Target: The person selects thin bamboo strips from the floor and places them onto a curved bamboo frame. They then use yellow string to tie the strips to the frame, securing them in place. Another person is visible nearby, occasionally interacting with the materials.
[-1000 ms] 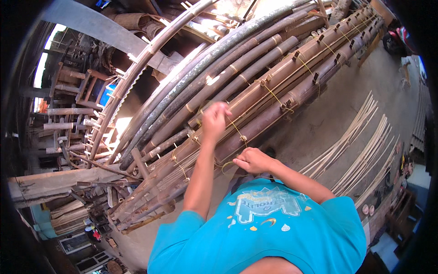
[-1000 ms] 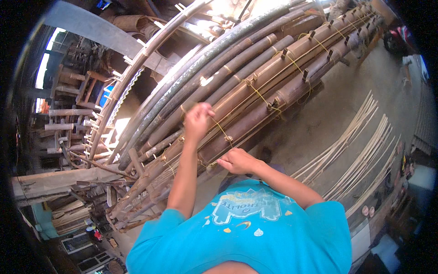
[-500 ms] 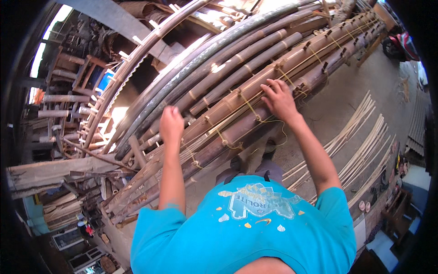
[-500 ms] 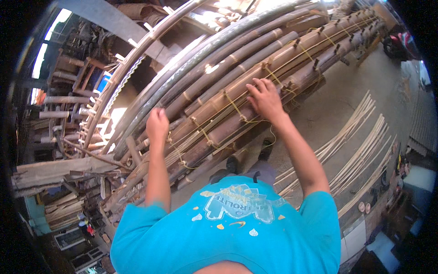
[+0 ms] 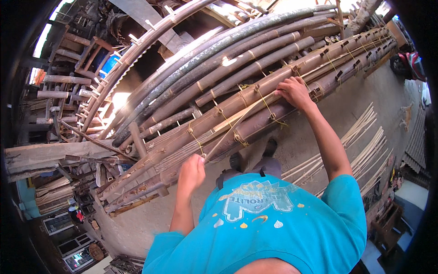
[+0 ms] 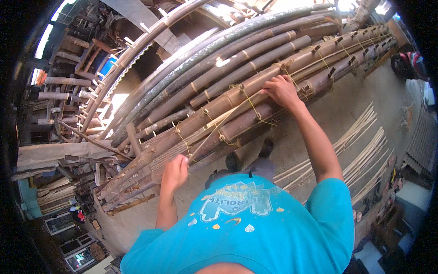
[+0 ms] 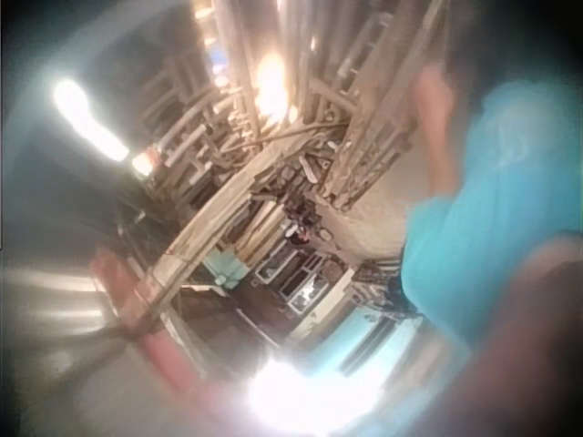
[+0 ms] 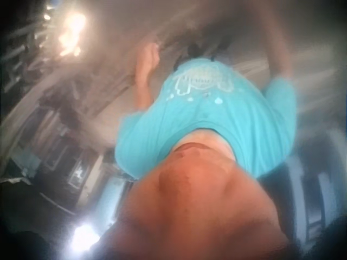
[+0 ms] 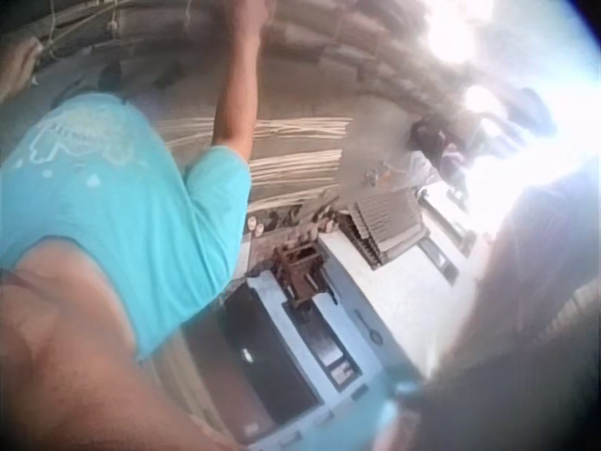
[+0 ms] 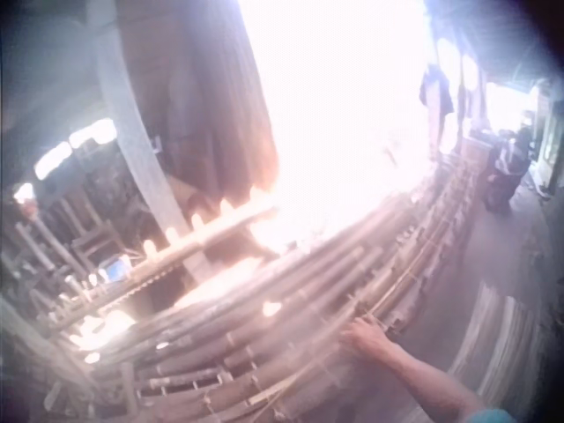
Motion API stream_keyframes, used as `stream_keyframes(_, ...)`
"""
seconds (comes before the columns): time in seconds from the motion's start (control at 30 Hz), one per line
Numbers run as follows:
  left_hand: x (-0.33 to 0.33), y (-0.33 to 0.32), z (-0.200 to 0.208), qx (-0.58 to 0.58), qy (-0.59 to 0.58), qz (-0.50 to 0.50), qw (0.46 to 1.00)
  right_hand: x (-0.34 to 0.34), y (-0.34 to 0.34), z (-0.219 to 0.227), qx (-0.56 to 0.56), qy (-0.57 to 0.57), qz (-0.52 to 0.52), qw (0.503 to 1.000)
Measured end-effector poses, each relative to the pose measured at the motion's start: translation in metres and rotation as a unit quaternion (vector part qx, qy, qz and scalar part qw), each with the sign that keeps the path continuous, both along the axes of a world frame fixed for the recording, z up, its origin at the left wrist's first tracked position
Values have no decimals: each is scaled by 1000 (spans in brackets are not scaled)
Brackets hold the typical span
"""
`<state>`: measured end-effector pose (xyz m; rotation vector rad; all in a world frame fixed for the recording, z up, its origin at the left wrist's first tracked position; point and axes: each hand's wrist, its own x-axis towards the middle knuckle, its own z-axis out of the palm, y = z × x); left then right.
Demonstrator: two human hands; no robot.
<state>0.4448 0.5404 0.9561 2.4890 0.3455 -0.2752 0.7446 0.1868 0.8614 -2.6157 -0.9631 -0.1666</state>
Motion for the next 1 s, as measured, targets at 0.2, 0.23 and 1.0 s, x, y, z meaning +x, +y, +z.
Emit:
stream_keyframes(0.2, -14, -101, 67, -203, 61, -11, 977, 10, 5, -1, -21, 4, 2, 1000)
stream_keyframes(0.23, -10, -113, 74, -234, 61, -18, 970, 10, 6, -1, -19, 12, 1, 1000)
stream_keyframes(1.0, 100, -43, -80, 31, -107, -41, 993, -199, 83, -2, 376, 527, 61, 760)
